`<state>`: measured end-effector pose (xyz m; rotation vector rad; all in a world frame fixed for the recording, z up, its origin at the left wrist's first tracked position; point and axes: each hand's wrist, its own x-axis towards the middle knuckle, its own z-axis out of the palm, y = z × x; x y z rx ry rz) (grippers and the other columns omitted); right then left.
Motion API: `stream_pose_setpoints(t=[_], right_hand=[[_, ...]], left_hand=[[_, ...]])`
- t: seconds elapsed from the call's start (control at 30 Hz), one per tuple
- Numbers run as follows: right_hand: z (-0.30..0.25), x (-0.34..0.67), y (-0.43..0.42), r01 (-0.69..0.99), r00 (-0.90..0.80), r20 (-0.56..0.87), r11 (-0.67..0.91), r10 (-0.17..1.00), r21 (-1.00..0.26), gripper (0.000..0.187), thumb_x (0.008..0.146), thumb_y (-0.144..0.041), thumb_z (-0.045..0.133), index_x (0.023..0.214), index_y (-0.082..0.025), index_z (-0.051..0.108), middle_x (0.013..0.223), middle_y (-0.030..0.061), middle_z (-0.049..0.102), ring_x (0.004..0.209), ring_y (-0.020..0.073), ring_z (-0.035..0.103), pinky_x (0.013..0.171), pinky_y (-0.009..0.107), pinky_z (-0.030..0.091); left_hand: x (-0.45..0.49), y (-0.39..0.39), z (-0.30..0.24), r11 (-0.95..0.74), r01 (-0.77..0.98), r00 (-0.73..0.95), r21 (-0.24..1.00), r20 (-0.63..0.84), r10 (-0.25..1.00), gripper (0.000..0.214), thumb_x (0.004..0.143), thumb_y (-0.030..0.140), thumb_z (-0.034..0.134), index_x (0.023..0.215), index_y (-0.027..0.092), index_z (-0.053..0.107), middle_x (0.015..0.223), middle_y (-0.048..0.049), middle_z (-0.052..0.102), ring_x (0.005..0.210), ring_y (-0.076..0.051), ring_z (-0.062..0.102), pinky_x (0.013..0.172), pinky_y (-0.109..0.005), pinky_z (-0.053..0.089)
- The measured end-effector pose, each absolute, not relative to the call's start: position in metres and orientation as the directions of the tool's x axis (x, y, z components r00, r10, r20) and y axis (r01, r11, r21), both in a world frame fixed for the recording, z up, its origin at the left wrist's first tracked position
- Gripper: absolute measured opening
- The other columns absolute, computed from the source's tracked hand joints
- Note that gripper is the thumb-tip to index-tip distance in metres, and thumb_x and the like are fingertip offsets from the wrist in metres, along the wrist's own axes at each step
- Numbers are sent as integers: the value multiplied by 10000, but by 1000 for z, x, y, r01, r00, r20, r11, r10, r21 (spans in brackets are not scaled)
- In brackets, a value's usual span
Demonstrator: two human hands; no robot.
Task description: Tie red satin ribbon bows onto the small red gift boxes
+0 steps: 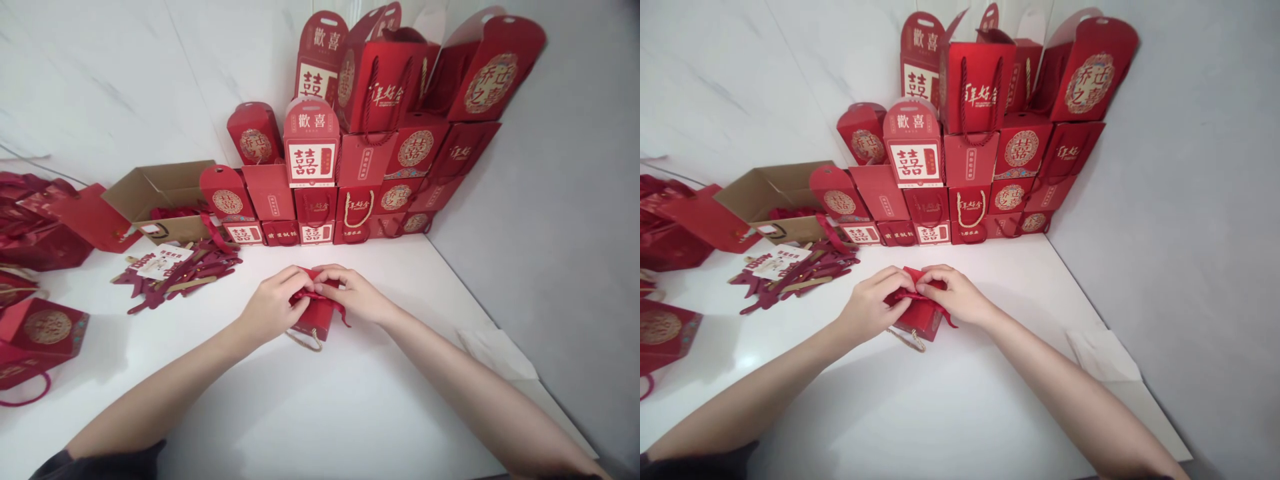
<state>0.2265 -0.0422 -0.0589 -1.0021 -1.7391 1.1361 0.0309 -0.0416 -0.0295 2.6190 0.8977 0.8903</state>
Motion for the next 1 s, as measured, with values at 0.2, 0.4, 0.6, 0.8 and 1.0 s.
stream_pose_setpoints(t=[0.2,0.4,0.6,0.8,1.0], right_hand=[[-60,227,-43,5,-343,133,144,930,-990,125,757,-292,721,818,-185,738,1180,76,666,1070,218,634,987,368,437],[-46,233,-47,172,-237,238,281,942,-944,52,809,-237,647,797,-219,694,1284,59,611,1224,210,541,1076,393,344],[-48,236,-46,250,-340,197,290,920,-924,120,824,-268,647,920,-247,716,1328,63,571,1268,214,502,1079,405,345],[-53,225,-51,313,-268,386,459,882,-831,121,784,-155,641,809,-245,718,1207,40,665,1215,201,543,1065,378,385],[-51,225,-52,314,-267,413,484,871,-817,156,693,-73,624,743,-220,626,1204,52,658,1211,210,537,1064,379,371]], left_hand=[[30,-41,-33,-803,444,606,398,527,596,140,812,45,541,842,180,568,898,-33,585,854,-129,586,775,-239,482],[27,-40,-35,-803,457,619,383,512,596,146,798,40,553,838,180,568,853,-15,582,772,-114,572,704,-226,466],[27,-40,-36,-792,477,595,381,523,610,134,797,48,552,822,179,542,821,-3,564,722,-100,530,678,-213,449],[27,-41,-36,-782,467,599,413,502,623,126,811,49,542,830,173,546,830,-9,566,738,-99,543,691,-208,456],[27,-43,-32,-791,453,647,411,459,609,113,854,84,522,862,180,582,849,-18,594,751,-110,568,709,-229,468]])
